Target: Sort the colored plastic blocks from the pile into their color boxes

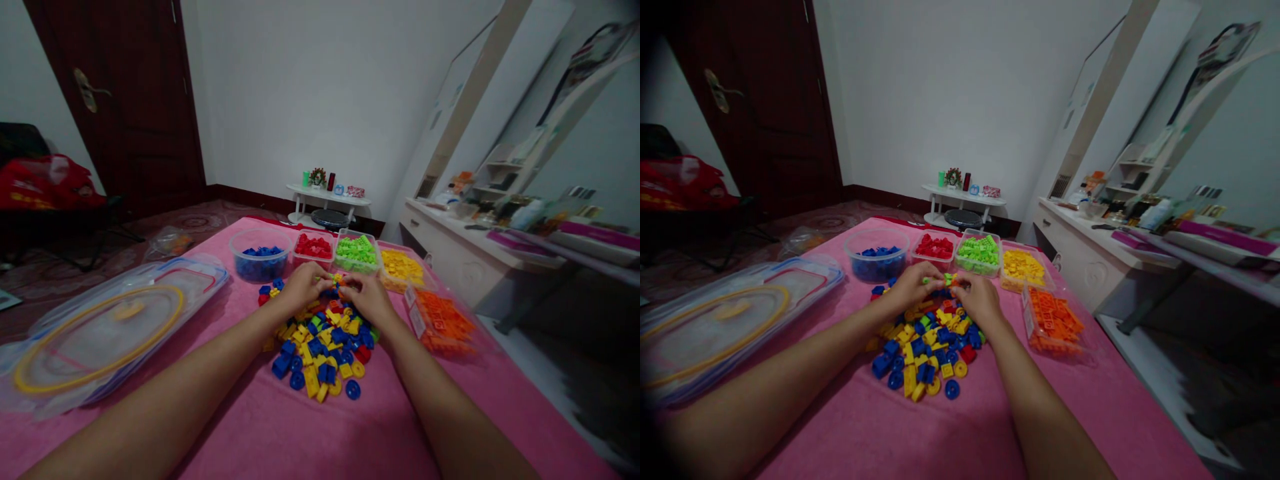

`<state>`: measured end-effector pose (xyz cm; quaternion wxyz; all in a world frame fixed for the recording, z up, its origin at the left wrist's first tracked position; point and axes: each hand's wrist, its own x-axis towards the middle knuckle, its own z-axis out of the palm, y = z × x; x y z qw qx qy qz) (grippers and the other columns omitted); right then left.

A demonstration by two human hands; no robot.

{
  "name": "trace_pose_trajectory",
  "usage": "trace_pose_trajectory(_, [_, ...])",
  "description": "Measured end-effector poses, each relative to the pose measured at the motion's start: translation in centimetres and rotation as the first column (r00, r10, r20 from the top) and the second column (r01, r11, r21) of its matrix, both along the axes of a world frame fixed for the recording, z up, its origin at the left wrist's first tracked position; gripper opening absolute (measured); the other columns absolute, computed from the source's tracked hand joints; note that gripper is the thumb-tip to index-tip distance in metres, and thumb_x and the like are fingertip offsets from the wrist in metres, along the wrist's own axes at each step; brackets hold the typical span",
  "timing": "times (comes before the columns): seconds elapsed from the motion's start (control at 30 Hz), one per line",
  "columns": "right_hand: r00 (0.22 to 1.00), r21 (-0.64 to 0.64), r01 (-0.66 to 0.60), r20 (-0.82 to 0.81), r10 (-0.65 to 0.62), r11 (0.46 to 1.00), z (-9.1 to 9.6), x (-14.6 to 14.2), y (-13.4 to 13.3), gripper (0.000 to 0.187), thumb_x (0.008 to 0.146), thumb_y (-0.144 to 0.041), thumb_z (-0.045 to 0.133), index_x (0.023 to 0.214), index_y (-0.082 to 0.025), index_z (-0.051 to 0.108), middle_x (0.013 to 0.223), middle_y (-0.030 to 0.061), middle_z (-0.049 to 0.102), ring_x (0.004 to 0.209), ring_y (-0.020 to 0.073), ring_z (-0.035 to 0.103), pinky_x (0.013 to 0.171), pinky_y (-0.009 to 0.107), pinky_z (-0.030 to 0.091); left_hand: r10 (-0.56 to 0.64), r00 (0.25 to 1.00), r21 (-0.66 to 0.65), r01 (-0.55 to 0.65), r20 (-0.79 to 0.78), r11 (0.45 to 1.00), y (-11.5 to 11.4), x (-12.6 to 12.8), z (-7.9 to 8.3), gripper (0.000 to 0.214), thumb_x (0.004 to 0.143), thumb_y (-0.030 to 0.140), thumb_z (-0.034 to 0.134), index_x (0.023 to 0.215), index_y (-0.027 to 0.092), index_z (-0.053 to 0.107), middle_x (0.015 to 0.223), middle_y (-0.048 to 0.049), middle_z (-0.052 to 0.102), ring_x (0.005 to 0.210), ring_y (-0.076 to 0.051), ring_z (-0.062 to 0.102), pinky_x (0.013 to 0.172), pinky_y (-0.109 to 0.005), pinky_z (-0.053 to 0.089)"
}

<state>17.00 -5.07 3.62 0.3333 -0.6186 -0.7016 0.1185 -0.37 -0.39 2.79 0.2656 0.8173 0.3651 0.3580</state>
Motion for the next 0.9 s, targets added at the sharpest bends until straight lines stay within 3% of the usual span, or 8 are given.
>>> trace_pose_trajectory(0.07, [0.934, -0.03, -0.027, -0.356, 0.014, 0.999, 0.4, 0.0, 0.0, 0.02, 0.071, -0.03, 0.062, 0.086, -0.017, 0.064, 0.078, 0.0026, 0.068, 0.068, 0.0145, 0.062, 0.057, 0.023, 0.046, 0.001, 0.968, -0.304, 0.077, 0.25, 0.949, -0.1, 0.3, 0.6, 0.029, 0.079, 0.038, 0.057, 0.084, 0.013, 0.07, 0.078, -0.0051, 0.065, 0.073, -0.016, 0.058, 0.069, -0.027, 0.044])
trace_pose_trajectory(0.13, [0.818, -0.084, -0.065, -0.575, 0.005, 0.994, 1.1, -0.4, -0.4, 0.027, 0.069, -0.034, 0.064, 0.089, -0.016, 0.062, 0.069, 0.0006, 0.065, 0.057, 0.0125, 0.061, 0.046, 0.02, 0.043, 0.063, 0.897, -0.527, 0.199, 0.438, 0.826, -0.5, 0.6, 1.2, 0.034, 0.076, 0.045, 0.06, 0.082, 0.012, 0.069, 0.07, -0.0029, 0.063, 0.065, -0.013, 0.056, 0.062, -0.024, 0.043])
trace_pose_trajectory(0.2, [0.749, -0.117, -0.126, -0.662, 0.018, 0.985, 2.0, -1.0, -1.0, 0.033, 0.068, -0.036, 0.066, 0.095, -0.016, 0.062, 0.063, -0.0013, 0.063, 0.051, 0.0111, 0.059, 0.041, 0.018, 0.043, 0.133, 0.828, -0.622, 0.291, 0.544, 0.727, -1.0, 0.7, 1.7, 0.037, 0.068, 0.045, 0.069, 0.084, 0.012, 0.067, 0.067, -0.0014, 0.062, 0.062, -0.01, 0.056, 0.058, -0.021, 0.042])
trace_pose_trajectory(0.27, [0.724, -0.104, -0.188, -0.687, 0.066, 0.977, 2.7, -1.5, -1.5, 0.037, 0.068, -0.035, 0.067, 0.099, -0.015, 0.062, 0.062, -0.002, 0.062, 0.051, 0.0102, 0.06, 0.044, 0.018, 0.047, 0.162, 0.789, -0.638, 0.336, 0.592, 0.693, -1.4, 0.8, 2.0, 0.042, 0.061, 0.042, 0.076, 0.09, 0.013, 0.066, 0.069, -0.0006, 0.062, 0.06, -0.008, 0.055, 0.057, -0.019, 0.042])
trace_pose_trajectory(0.5, [0.742, -0.057, -0.243, -0.654, 0.148, 0.968, 3.2, -2.4, -2.3, 0.03, 0.071, -0.026, 0.063, 0.099, -0.015, 0.06, 0.064, -0.0021, 0.063, 0.051, 0.0105, 0.062, 0.048, 0.021, 0.053, 0.064, 0.802, -0.612, 0.399, 0.593, 0.683, -1.8, 1.0, 1.9, 0.047, 0.063, 0.041, 0.076, 0.096, 0.012, 0.062, 0.068, -0.0004, 0.06, 0.053, -0.005, 0.051, 0.053, -0.017, 0.04])
trace_pose_trajectory(0.63, [0.762, -0.067, -0.198, -0.638, 0.11, 0.978, 5.0, -1.4, -2.7, 0.023, 0.07, -0.024, 0.064, 0.091, -0.017, 0.062, 0.058, -0.0031, 0.061, 0.051, 0.0123, 0.062, 0.048, 0.022, 0.053, 0.056, 0.816, -0.636, 0.404, 0.576, 0.658, -2.3, 1.3, 2.2, 0.047, 0.066, 0.046, 0.073, 0.097, 0.013, 0.061, 0.072, -0.0026, 0.061, 0.059, -0.009, 0.056, 0.055, -0.02, 0.044])
trace_pose_trajectory(0.8, [0.899, -0.041, 0.113, -0.422, -0.119, 0.993, 7.8, 4.9, -3.6, 0.024, 0.067, -0.016, 0.064, 0.091, -0.015, 0.065, 0.06, -0.0007, 0.062, 0.048, 0.0115, 0.059, 0.047, 0.022, 0.049, 0.034, 0.882, -0.579, 0.28, 0.471, 0.766, -2.3, 0.9, 2.6, 0.044, 0.069, 0.049, 0.068, 0.097, 0.016, 0.064, 0.083, -0.0043, 0.064, 0.066, -0.011, 0.059, 0.056, -0.019, 0.044])
trace_pose_trajectory(0.9, [0.908, -0.026, 0.419, 0.012, -0.419, 0.907, 8.1, 10.3, -4.3, 0.022, 0.063, -0.014, 0.067, 0.085, -0.017, 0.068, 0.06, 0.0019, 0.062, 0.049, 0.0129, 0.059, 0.049, 0.023, 0.045, -0.002, 0.928, -0.484, 0.197, 0.373, 0.853, -1.5, 0.4, 2.6, 0.036, 0.068, 0.045, 0.067, 0.087, 0.014, 0.066, 0.079, -0.0042, 0.066, 0.065, -0.011, 0.058, 0.056, -0.018, 0.042])
